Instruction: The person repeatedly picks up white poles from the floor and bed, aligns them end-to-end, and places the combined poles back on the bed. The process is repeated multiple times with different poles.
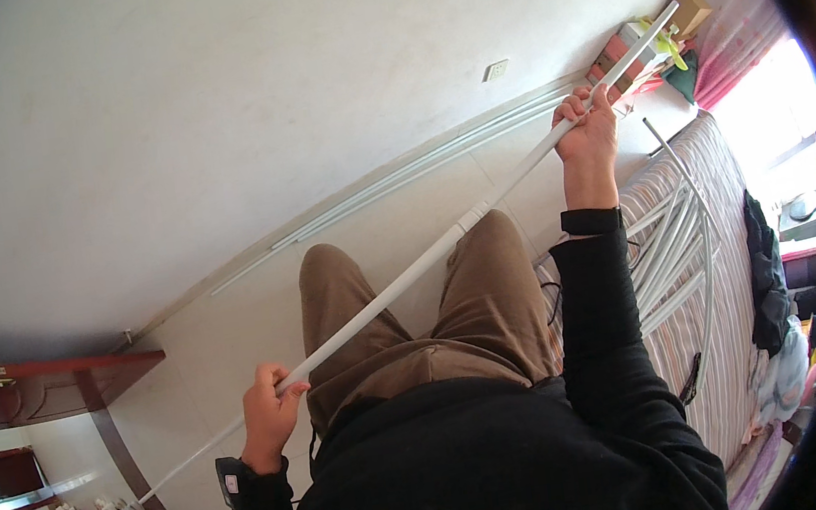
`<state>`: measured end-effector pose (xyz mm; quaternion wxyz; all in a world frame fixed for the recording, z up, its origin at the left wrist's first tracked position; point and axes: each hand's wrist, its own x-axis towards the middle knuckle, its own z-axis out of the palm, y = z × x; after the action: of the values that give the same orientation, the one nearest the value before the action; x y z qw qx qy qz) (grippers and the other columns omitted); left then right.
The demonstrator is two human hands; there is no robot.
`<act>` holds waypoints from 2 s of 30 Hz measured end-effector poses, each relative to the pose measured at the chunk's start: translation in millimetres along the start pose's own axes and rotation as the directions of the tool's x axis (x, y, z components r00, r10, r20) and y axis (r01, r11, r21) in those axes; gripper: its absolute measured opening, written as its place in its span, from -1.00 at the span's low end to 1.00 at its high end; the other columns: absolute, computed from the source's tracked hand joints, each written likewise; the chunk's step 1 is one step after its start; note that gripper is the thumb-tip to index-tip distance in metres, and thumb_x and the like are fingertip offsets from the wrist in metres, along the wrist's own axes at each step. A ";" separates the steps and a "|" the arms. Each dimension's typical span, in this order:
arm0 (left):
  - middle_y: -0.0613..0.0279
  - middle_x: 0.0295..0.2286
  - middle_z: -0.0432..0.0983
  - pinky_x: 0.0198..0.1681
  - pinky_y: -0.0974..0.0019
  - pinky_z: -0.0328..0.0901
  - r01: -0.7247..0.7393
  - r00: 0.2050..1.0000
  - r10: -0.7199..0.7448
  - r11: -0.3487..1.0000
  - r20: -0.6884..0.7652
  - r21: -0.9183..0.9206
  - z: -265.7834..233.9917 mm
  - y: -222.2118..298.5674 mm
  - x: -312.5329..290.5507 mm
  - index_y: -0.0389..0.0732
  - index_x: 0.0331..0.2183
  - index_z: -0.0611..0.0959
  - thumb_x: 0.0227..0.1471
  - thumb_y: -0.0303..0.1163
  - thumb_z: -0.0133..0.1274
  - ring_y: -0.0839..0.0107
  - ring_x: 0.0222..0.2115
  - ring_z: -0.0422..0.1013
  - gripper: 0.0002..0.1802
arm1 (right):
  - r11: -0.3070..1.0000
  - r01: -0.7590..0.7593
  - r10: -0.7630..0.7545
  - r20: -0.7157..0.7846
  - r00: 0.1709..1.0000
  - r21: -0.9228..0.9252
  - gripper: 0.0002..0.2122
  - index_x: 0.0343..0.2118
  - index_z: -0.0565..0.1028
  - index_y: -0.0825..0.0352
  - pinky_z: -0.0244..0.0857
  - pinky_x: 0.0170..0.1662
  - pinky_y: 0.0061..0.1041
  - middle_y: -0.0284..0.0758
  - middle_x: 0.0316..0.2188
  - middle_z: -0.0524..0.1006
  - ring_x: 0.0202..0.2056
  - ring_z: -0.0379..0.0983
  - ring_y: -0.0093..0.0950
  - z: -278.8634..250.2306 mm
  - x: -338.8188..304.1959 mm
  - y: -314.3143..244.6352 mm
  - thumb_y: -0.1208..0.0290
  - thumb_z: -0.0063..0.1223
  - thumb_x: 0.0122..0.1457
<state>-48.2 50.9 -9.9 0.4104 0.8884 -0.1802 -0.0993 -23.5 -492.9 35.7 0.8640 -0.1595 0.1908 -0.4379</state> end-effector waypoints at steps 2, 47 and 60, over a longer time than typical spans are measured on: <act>0.05 -0.65 0.40 -0.58 0.20 0.22 0.004 1.000 -0.005 0.999 0.013 0.036 0.4 2.1 0.4 -0.24 -0.33 0.46 0.03 -0.30 0.18 0.16 -0.67 0.36 -0.72 | 1.000 -0.009 0.009 -0.007 1.000 -0.005 -0.70 -0.32 0.32 0.29 0.08 -0.54 -0.62 -0.41 -0.53 0.32 -0.60 0.15 -0.58 -0.2 1.8 -1.3 0.14 -0.30 0.39; 0.02 -0.67 0.29 -0.56 0.17 0.19 0.004 0.967 -0.025 0.996 0.252 0.084 -6.1 1.5 0.3 -0.25 -0.39 0.50 0.18 -0.28 -0.03 0.10 -0.65 0.31 -0.77 | 0.995 -0.093 0.092 0.084 0.992 0.020 -0.76 -0.28 0.31 0.32 0.20 -0.42 -0.59 -0.37 -0.42 0.37 -0.50 0.23 -0.56 10.6 -16.2 11.9 0.23 -0.25 0.39; -0.01 -0.63 0.34 -0.54 0.14 0.19 0.027 0.954 -0.063 0.992 0.293 0.124 -7.1 3.4 1.3 -0.23 -0.37 0.50 0.21 -0.24 -0.08 0.01 -0.59 0.34 -0.75 | 0.985 -0.168 0.148 0.285 0.947 0.048 -0.71 -0.19 0.32 0.39 0.32 -0.32 -0.56 -0.31 -0.33 0.41 -0.45 0.27 -0.56 15.0 -20.9 12.1 0.21 -0.28 0.40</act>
<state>-45.5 53.3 -2.8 0.3230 0.8900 -0.2249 -0.2300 -19.4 -467.3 47.5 0.9197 -0.1728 0.0627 -0.3468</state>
